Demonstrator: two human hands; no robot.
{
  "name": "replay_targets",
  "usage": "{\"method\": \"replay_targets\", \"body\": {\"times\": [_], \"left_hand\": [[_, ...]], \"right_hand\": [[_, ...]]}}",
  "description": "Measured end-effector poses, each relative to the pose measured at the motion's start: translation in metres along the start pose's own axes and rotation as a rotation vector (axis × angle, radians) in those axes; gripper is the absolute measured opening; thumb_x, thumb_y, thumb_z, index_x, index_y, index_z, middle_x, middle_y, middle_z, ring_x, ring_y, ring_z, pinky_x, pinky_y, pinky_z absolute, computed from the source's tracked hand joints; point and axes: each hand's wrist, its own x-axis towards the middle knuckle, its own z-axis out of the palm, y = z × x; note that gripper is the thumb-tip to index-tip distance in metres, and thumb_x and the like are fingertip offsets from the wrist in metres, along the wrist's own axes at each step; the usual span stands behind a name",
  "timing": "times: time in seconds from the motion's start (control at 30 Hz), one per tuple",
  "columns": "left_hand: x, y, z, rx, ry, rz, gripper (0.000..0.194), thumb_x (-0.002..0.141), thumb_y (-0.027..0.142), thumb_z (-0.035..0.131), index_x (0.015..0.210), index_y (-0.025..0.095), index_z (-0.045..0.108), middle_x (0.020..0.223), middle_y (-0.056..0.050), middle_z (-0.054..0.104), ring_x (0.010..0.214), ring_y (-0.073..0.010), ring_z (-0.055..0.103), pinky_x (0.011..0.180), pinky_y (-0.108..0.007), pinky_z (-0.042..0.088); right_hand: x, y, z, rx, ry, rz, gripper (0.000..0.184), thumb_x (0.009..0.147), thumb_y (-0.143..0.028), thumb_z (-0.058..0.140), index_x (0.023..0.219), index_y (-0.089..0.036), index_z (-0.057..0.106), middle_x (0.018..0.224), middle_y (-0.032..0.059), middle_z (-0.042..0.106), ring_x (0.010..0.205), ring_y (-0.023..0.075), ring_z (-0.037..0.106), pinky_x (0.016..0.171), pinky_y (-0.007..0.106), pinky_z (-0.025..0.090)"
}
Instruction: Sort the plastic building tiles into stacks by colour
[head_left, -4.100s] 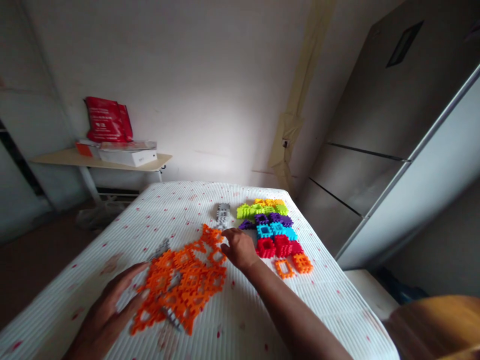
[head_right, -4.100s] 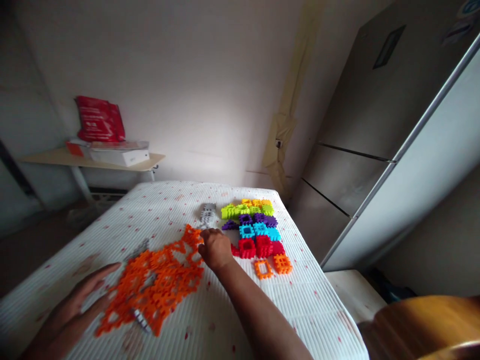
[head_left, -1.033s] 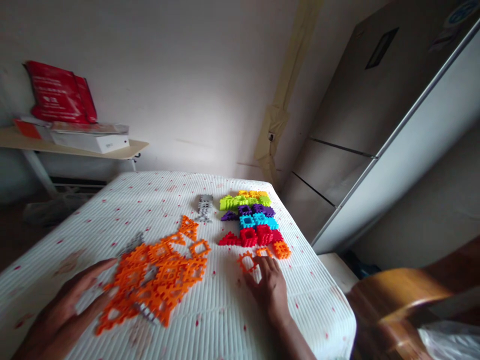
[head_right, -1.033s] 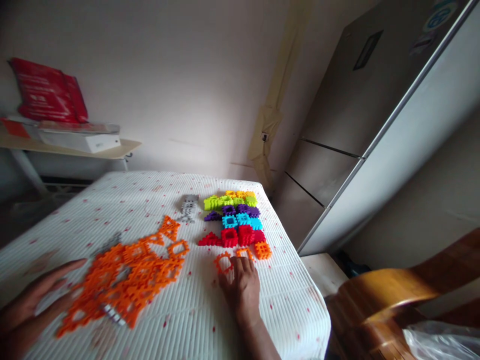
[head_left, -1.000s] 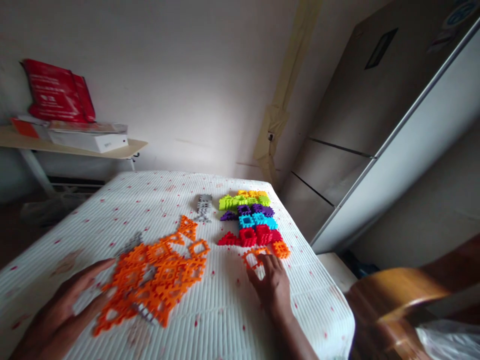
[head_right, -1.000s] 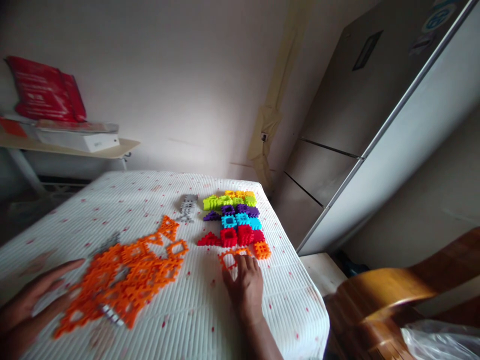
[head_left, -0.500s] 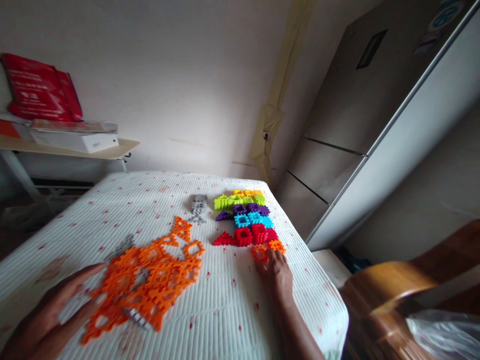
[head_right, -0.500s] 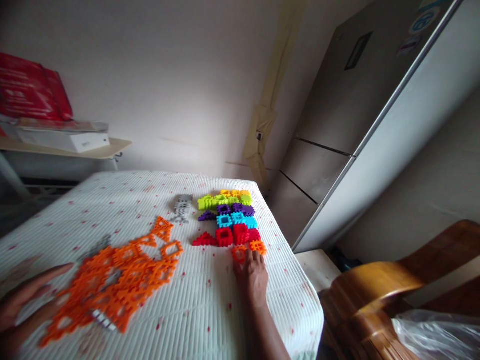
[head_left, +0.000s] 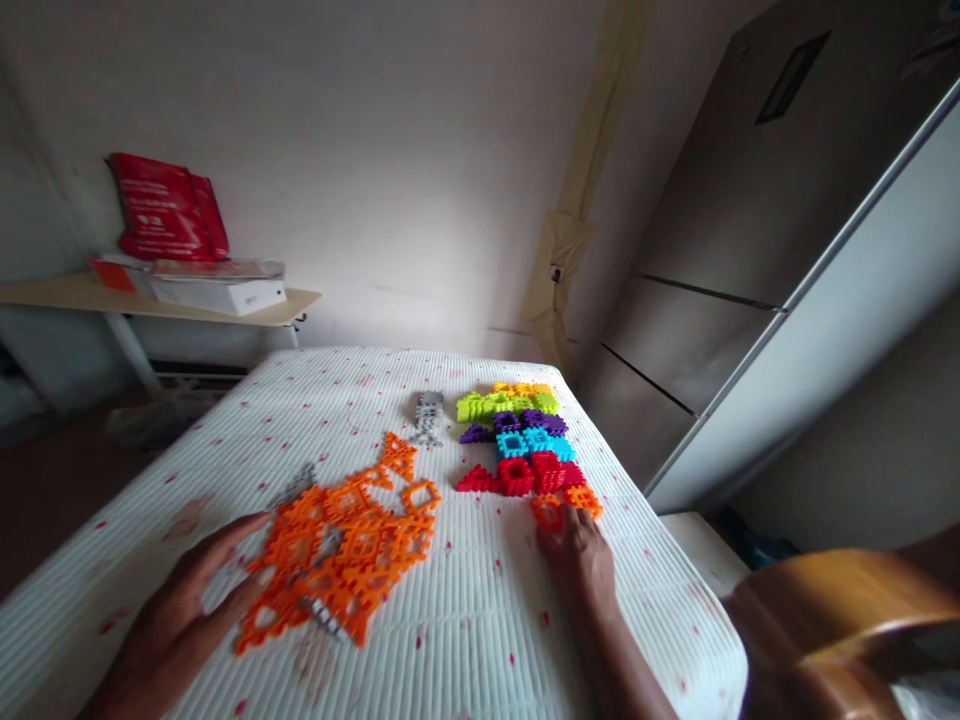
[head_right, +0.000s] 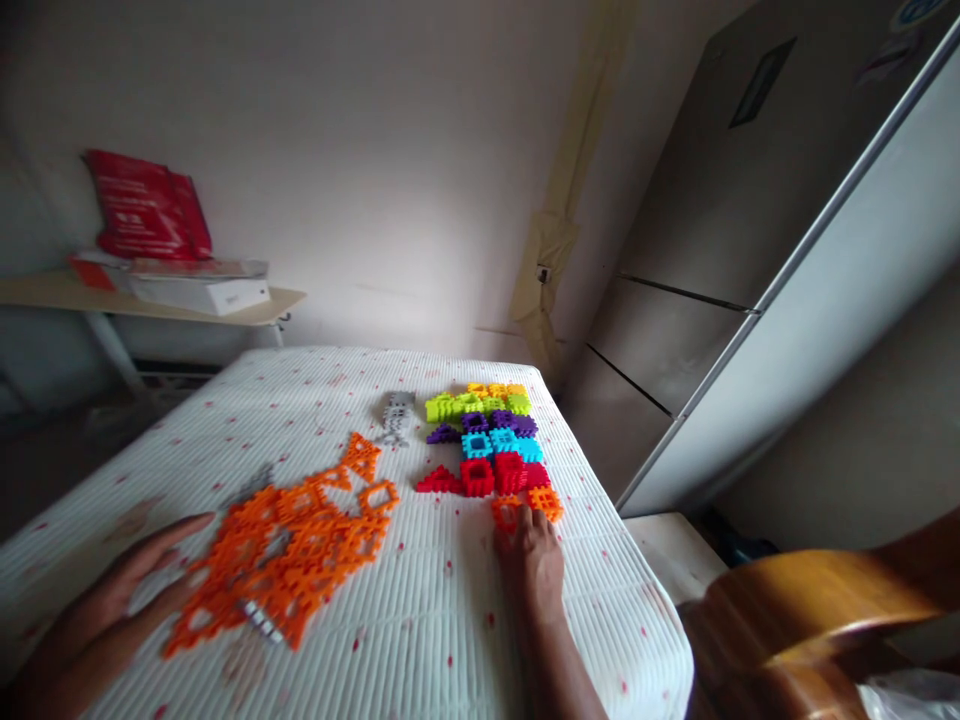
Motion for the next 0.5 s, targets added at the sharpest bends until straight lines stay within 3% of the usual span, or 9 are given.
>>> {"method": "replay_targets", "body": {"times": [0.1, 0.27, 0.5], "left_hand": [[0.001, -0.008, 0.002, -0.104, -0.092, -0.084, 0.069, 0.070, 0.062, 0.045, 0.124, 0.020, 0.050, 0.129, -0.011, 0.056, 0.116, -0.0325, 0.054, 0.097, -0.048, 0.045], [0.004, -0.025, 0.007, -0.148, -0.107, -0.110, 0.063, 0.071, 0.059, 0.050, 0.126, 0.027, 0.049, 0.133, -0.007, 0.053, 0.117, -0.0342, 0.053, 0.093, -0.050, 0.048], [0.001, -0.009, 0.001, -0.146, -0.056, -0.080, 0.058, 0.071, 0.058, 0.051, 0.120, 0.027, 0.054, 0.126, -0.004, 0.059, 0.113, -0.0311, 0.057, 0.098, -0.047, 0.045]], "right_hand": [[0.001, 0.001, 0.000, 0.010, 0.018, -0.022, 0.021, 0.080, -0.021, 0.054, 0.099, -0.017, 0.064, 0.083, 0.0067, 0.065, 0.073, 0.0189, 0.061, 0.060, 0.025, 0.042], [0.003, -0.001, -0.003, -0.001, 0.042, -0.066, 0.022, 0.079, -0.021, 0.054, 0.099, -0.017, 0.064, 0.082, 0.0070, 0.065, 0.069, 0.0184, 0.060, 0.058, 0.025, 0.042], [0.001, -0.004, -0.007, 0.018, 0.069, -0.087, 0.017, 0.080, -0.022, 0.052, 0.091, -0.020, 0.064, 0.077, 0.0061, 0.064, 0.070, 0.0195, 0.060, 0.060, 0.026, 0.043]]}}
